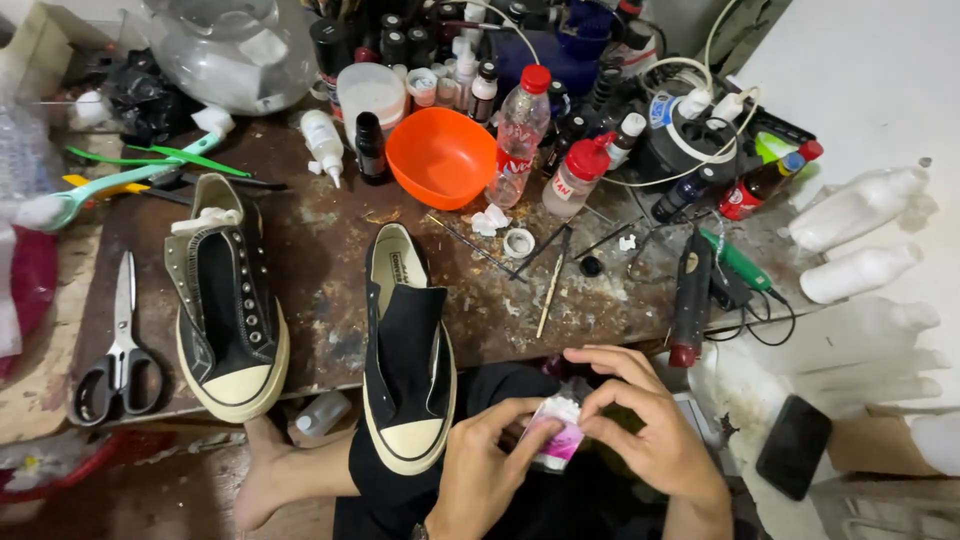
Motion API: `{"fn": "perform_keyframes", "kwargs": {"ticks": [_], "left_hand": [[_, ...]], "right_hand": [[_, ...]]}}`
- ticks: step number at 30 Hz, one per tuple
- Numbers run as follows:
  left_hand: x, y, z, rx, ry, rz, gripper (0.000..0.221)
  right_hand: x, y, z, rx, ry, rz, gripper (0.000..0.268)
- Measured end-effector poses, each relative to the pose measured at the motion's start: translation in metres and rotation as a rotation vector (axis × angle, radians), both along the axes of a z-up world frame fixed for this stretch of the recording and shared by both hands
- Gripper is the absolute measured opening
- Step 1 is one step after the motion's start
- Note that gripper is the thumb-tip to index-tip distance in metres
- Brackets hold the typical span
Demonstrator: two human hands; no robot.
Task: Cleaning and detailing sneakers at a workbench using a cloth and cotton swabs.
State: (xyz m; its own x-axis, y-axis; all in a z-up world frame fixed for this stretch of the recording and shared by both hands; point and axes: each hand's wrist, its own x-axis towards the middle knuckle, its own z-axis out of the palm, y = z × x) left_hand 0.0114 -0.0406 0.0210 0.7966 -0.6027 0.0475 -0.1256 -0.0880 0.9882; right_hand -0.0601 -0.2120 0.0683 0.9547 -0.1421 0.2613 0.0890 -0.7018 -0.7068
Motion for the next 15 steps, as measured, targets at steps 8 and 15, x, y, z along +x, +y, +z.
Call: {"fn": "perform_keyframes", "kwargs": {"ticks": [8, 15], "left_hand": [[0.0, 0.01, 0.007, -0.01, -0.087, -0.186, 0.019], [-0.005, 0.012, 0.001, -0.062, -0.207, -0.14, 0.021]], "right_hand": [[-0.001, -0.025, 0.019, 0.03, 0.294, 0.354, 0.039], [0.002, -0.027, 0.02, 0.006, 0.25, 0.405, 0.049]]}}
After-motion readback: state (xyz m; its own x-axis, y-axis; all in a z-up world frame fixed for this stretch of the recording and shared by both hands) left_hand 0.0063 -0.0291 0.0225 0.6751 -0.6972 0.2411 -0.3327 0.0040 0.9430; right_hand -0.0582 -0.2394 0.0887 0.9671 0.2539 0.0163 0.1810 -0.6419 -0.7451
